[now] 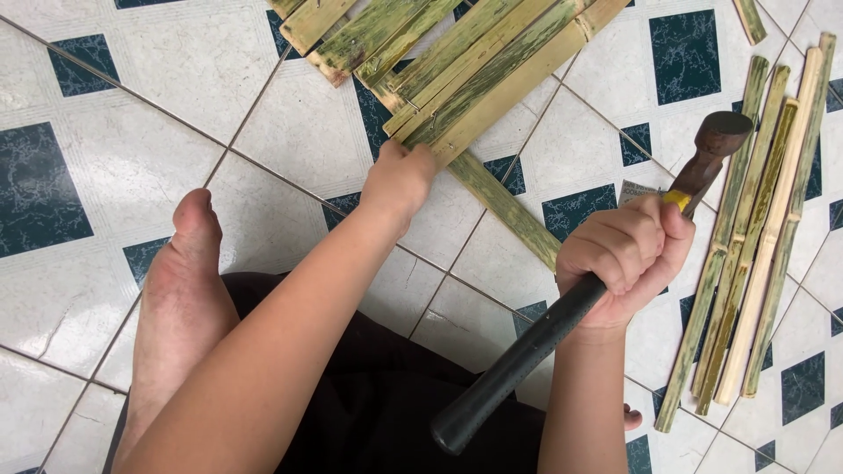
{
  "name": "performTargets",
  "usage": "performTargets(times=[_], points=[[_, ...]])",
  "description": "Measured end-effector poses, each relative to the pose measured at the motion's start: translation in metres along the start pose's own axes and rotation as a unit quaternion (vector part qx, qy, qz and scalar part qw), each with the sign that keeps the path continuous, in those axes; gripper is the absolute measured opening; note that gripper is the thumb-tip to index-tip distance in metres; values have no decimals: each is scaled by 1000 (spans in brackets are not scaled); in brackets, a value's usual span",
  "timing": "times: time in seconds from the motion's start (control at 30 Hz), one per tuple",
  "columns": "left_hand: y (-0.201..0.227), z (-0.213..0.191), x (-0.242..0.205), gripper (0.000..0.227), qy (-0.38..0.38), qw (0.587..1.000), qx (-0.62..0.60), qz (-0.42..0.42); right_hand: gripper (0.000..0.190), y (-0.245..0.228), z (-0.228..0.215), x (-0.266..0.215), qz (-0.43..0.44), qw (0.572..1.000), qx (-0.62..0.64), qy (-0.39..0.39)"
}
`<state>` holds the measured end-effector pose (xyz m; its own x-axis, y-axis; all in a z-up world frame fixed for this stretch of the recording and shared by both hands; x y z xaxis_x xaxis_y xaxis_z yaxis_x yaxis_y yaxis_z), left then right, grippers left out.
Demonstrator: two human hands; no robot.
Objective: The person sits on a tiled floor and uses a hammer to drive nails into a partially assembled bamboo mat. They repeatedly pick up nails, position them on the bamboo slats, and hammer them in to secure the structure.
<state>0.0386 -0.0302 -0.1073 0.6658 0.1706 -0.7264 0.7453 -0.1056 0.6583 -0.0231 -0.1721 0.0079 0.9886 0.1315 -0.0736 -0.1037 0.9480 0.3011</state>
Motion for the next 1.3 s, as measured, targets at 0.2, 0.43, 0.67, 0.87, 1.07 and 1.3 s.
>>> performTargets(times=[0.2, 0.43, 0.67, 0.87, 1.07, 1.3], points=[[17, -6, -12, 50, -66, 962, 258, 66, 28, -3, -2, 1, -6, 1000, -23, 1], [-7, 11, 17, 71, -70, 960, 267, 41, 29, -33, -19, -4, -51, 980, -191, 22], [-2, 5, 11, 75, -69, 973, 217, 27, 27, -37, -20, -4, -53, 984, -169, 10], [5, -2, -1, 75, -71, 978, 187, 66, 28, -41, -21, -5, -52, 988, -146, 0], [47, -38, -47, 51, -58, 943, 269, 187, 29, -45, -24, -7, -55, 985, -161, 10], [48, -23, -24, 38, 44, 804, 500, 318, 26, -40, -19, -1, -57, 928, -354, 99]])
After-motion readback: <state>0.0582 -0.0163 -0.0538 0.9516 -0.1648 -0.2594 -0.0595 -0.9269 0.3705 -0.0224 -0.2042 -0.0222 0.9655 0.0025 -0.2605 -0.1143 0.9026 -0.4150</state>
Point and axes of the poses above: each hand's wrist, its own x-axis towards the middle knuckle, its own z-axis out of the palm, y = z × x, the point moved 3 cm from there along x, towards the middle knuckle, and after that the axes turned 10 degrees about y, right-handed, at the moved point
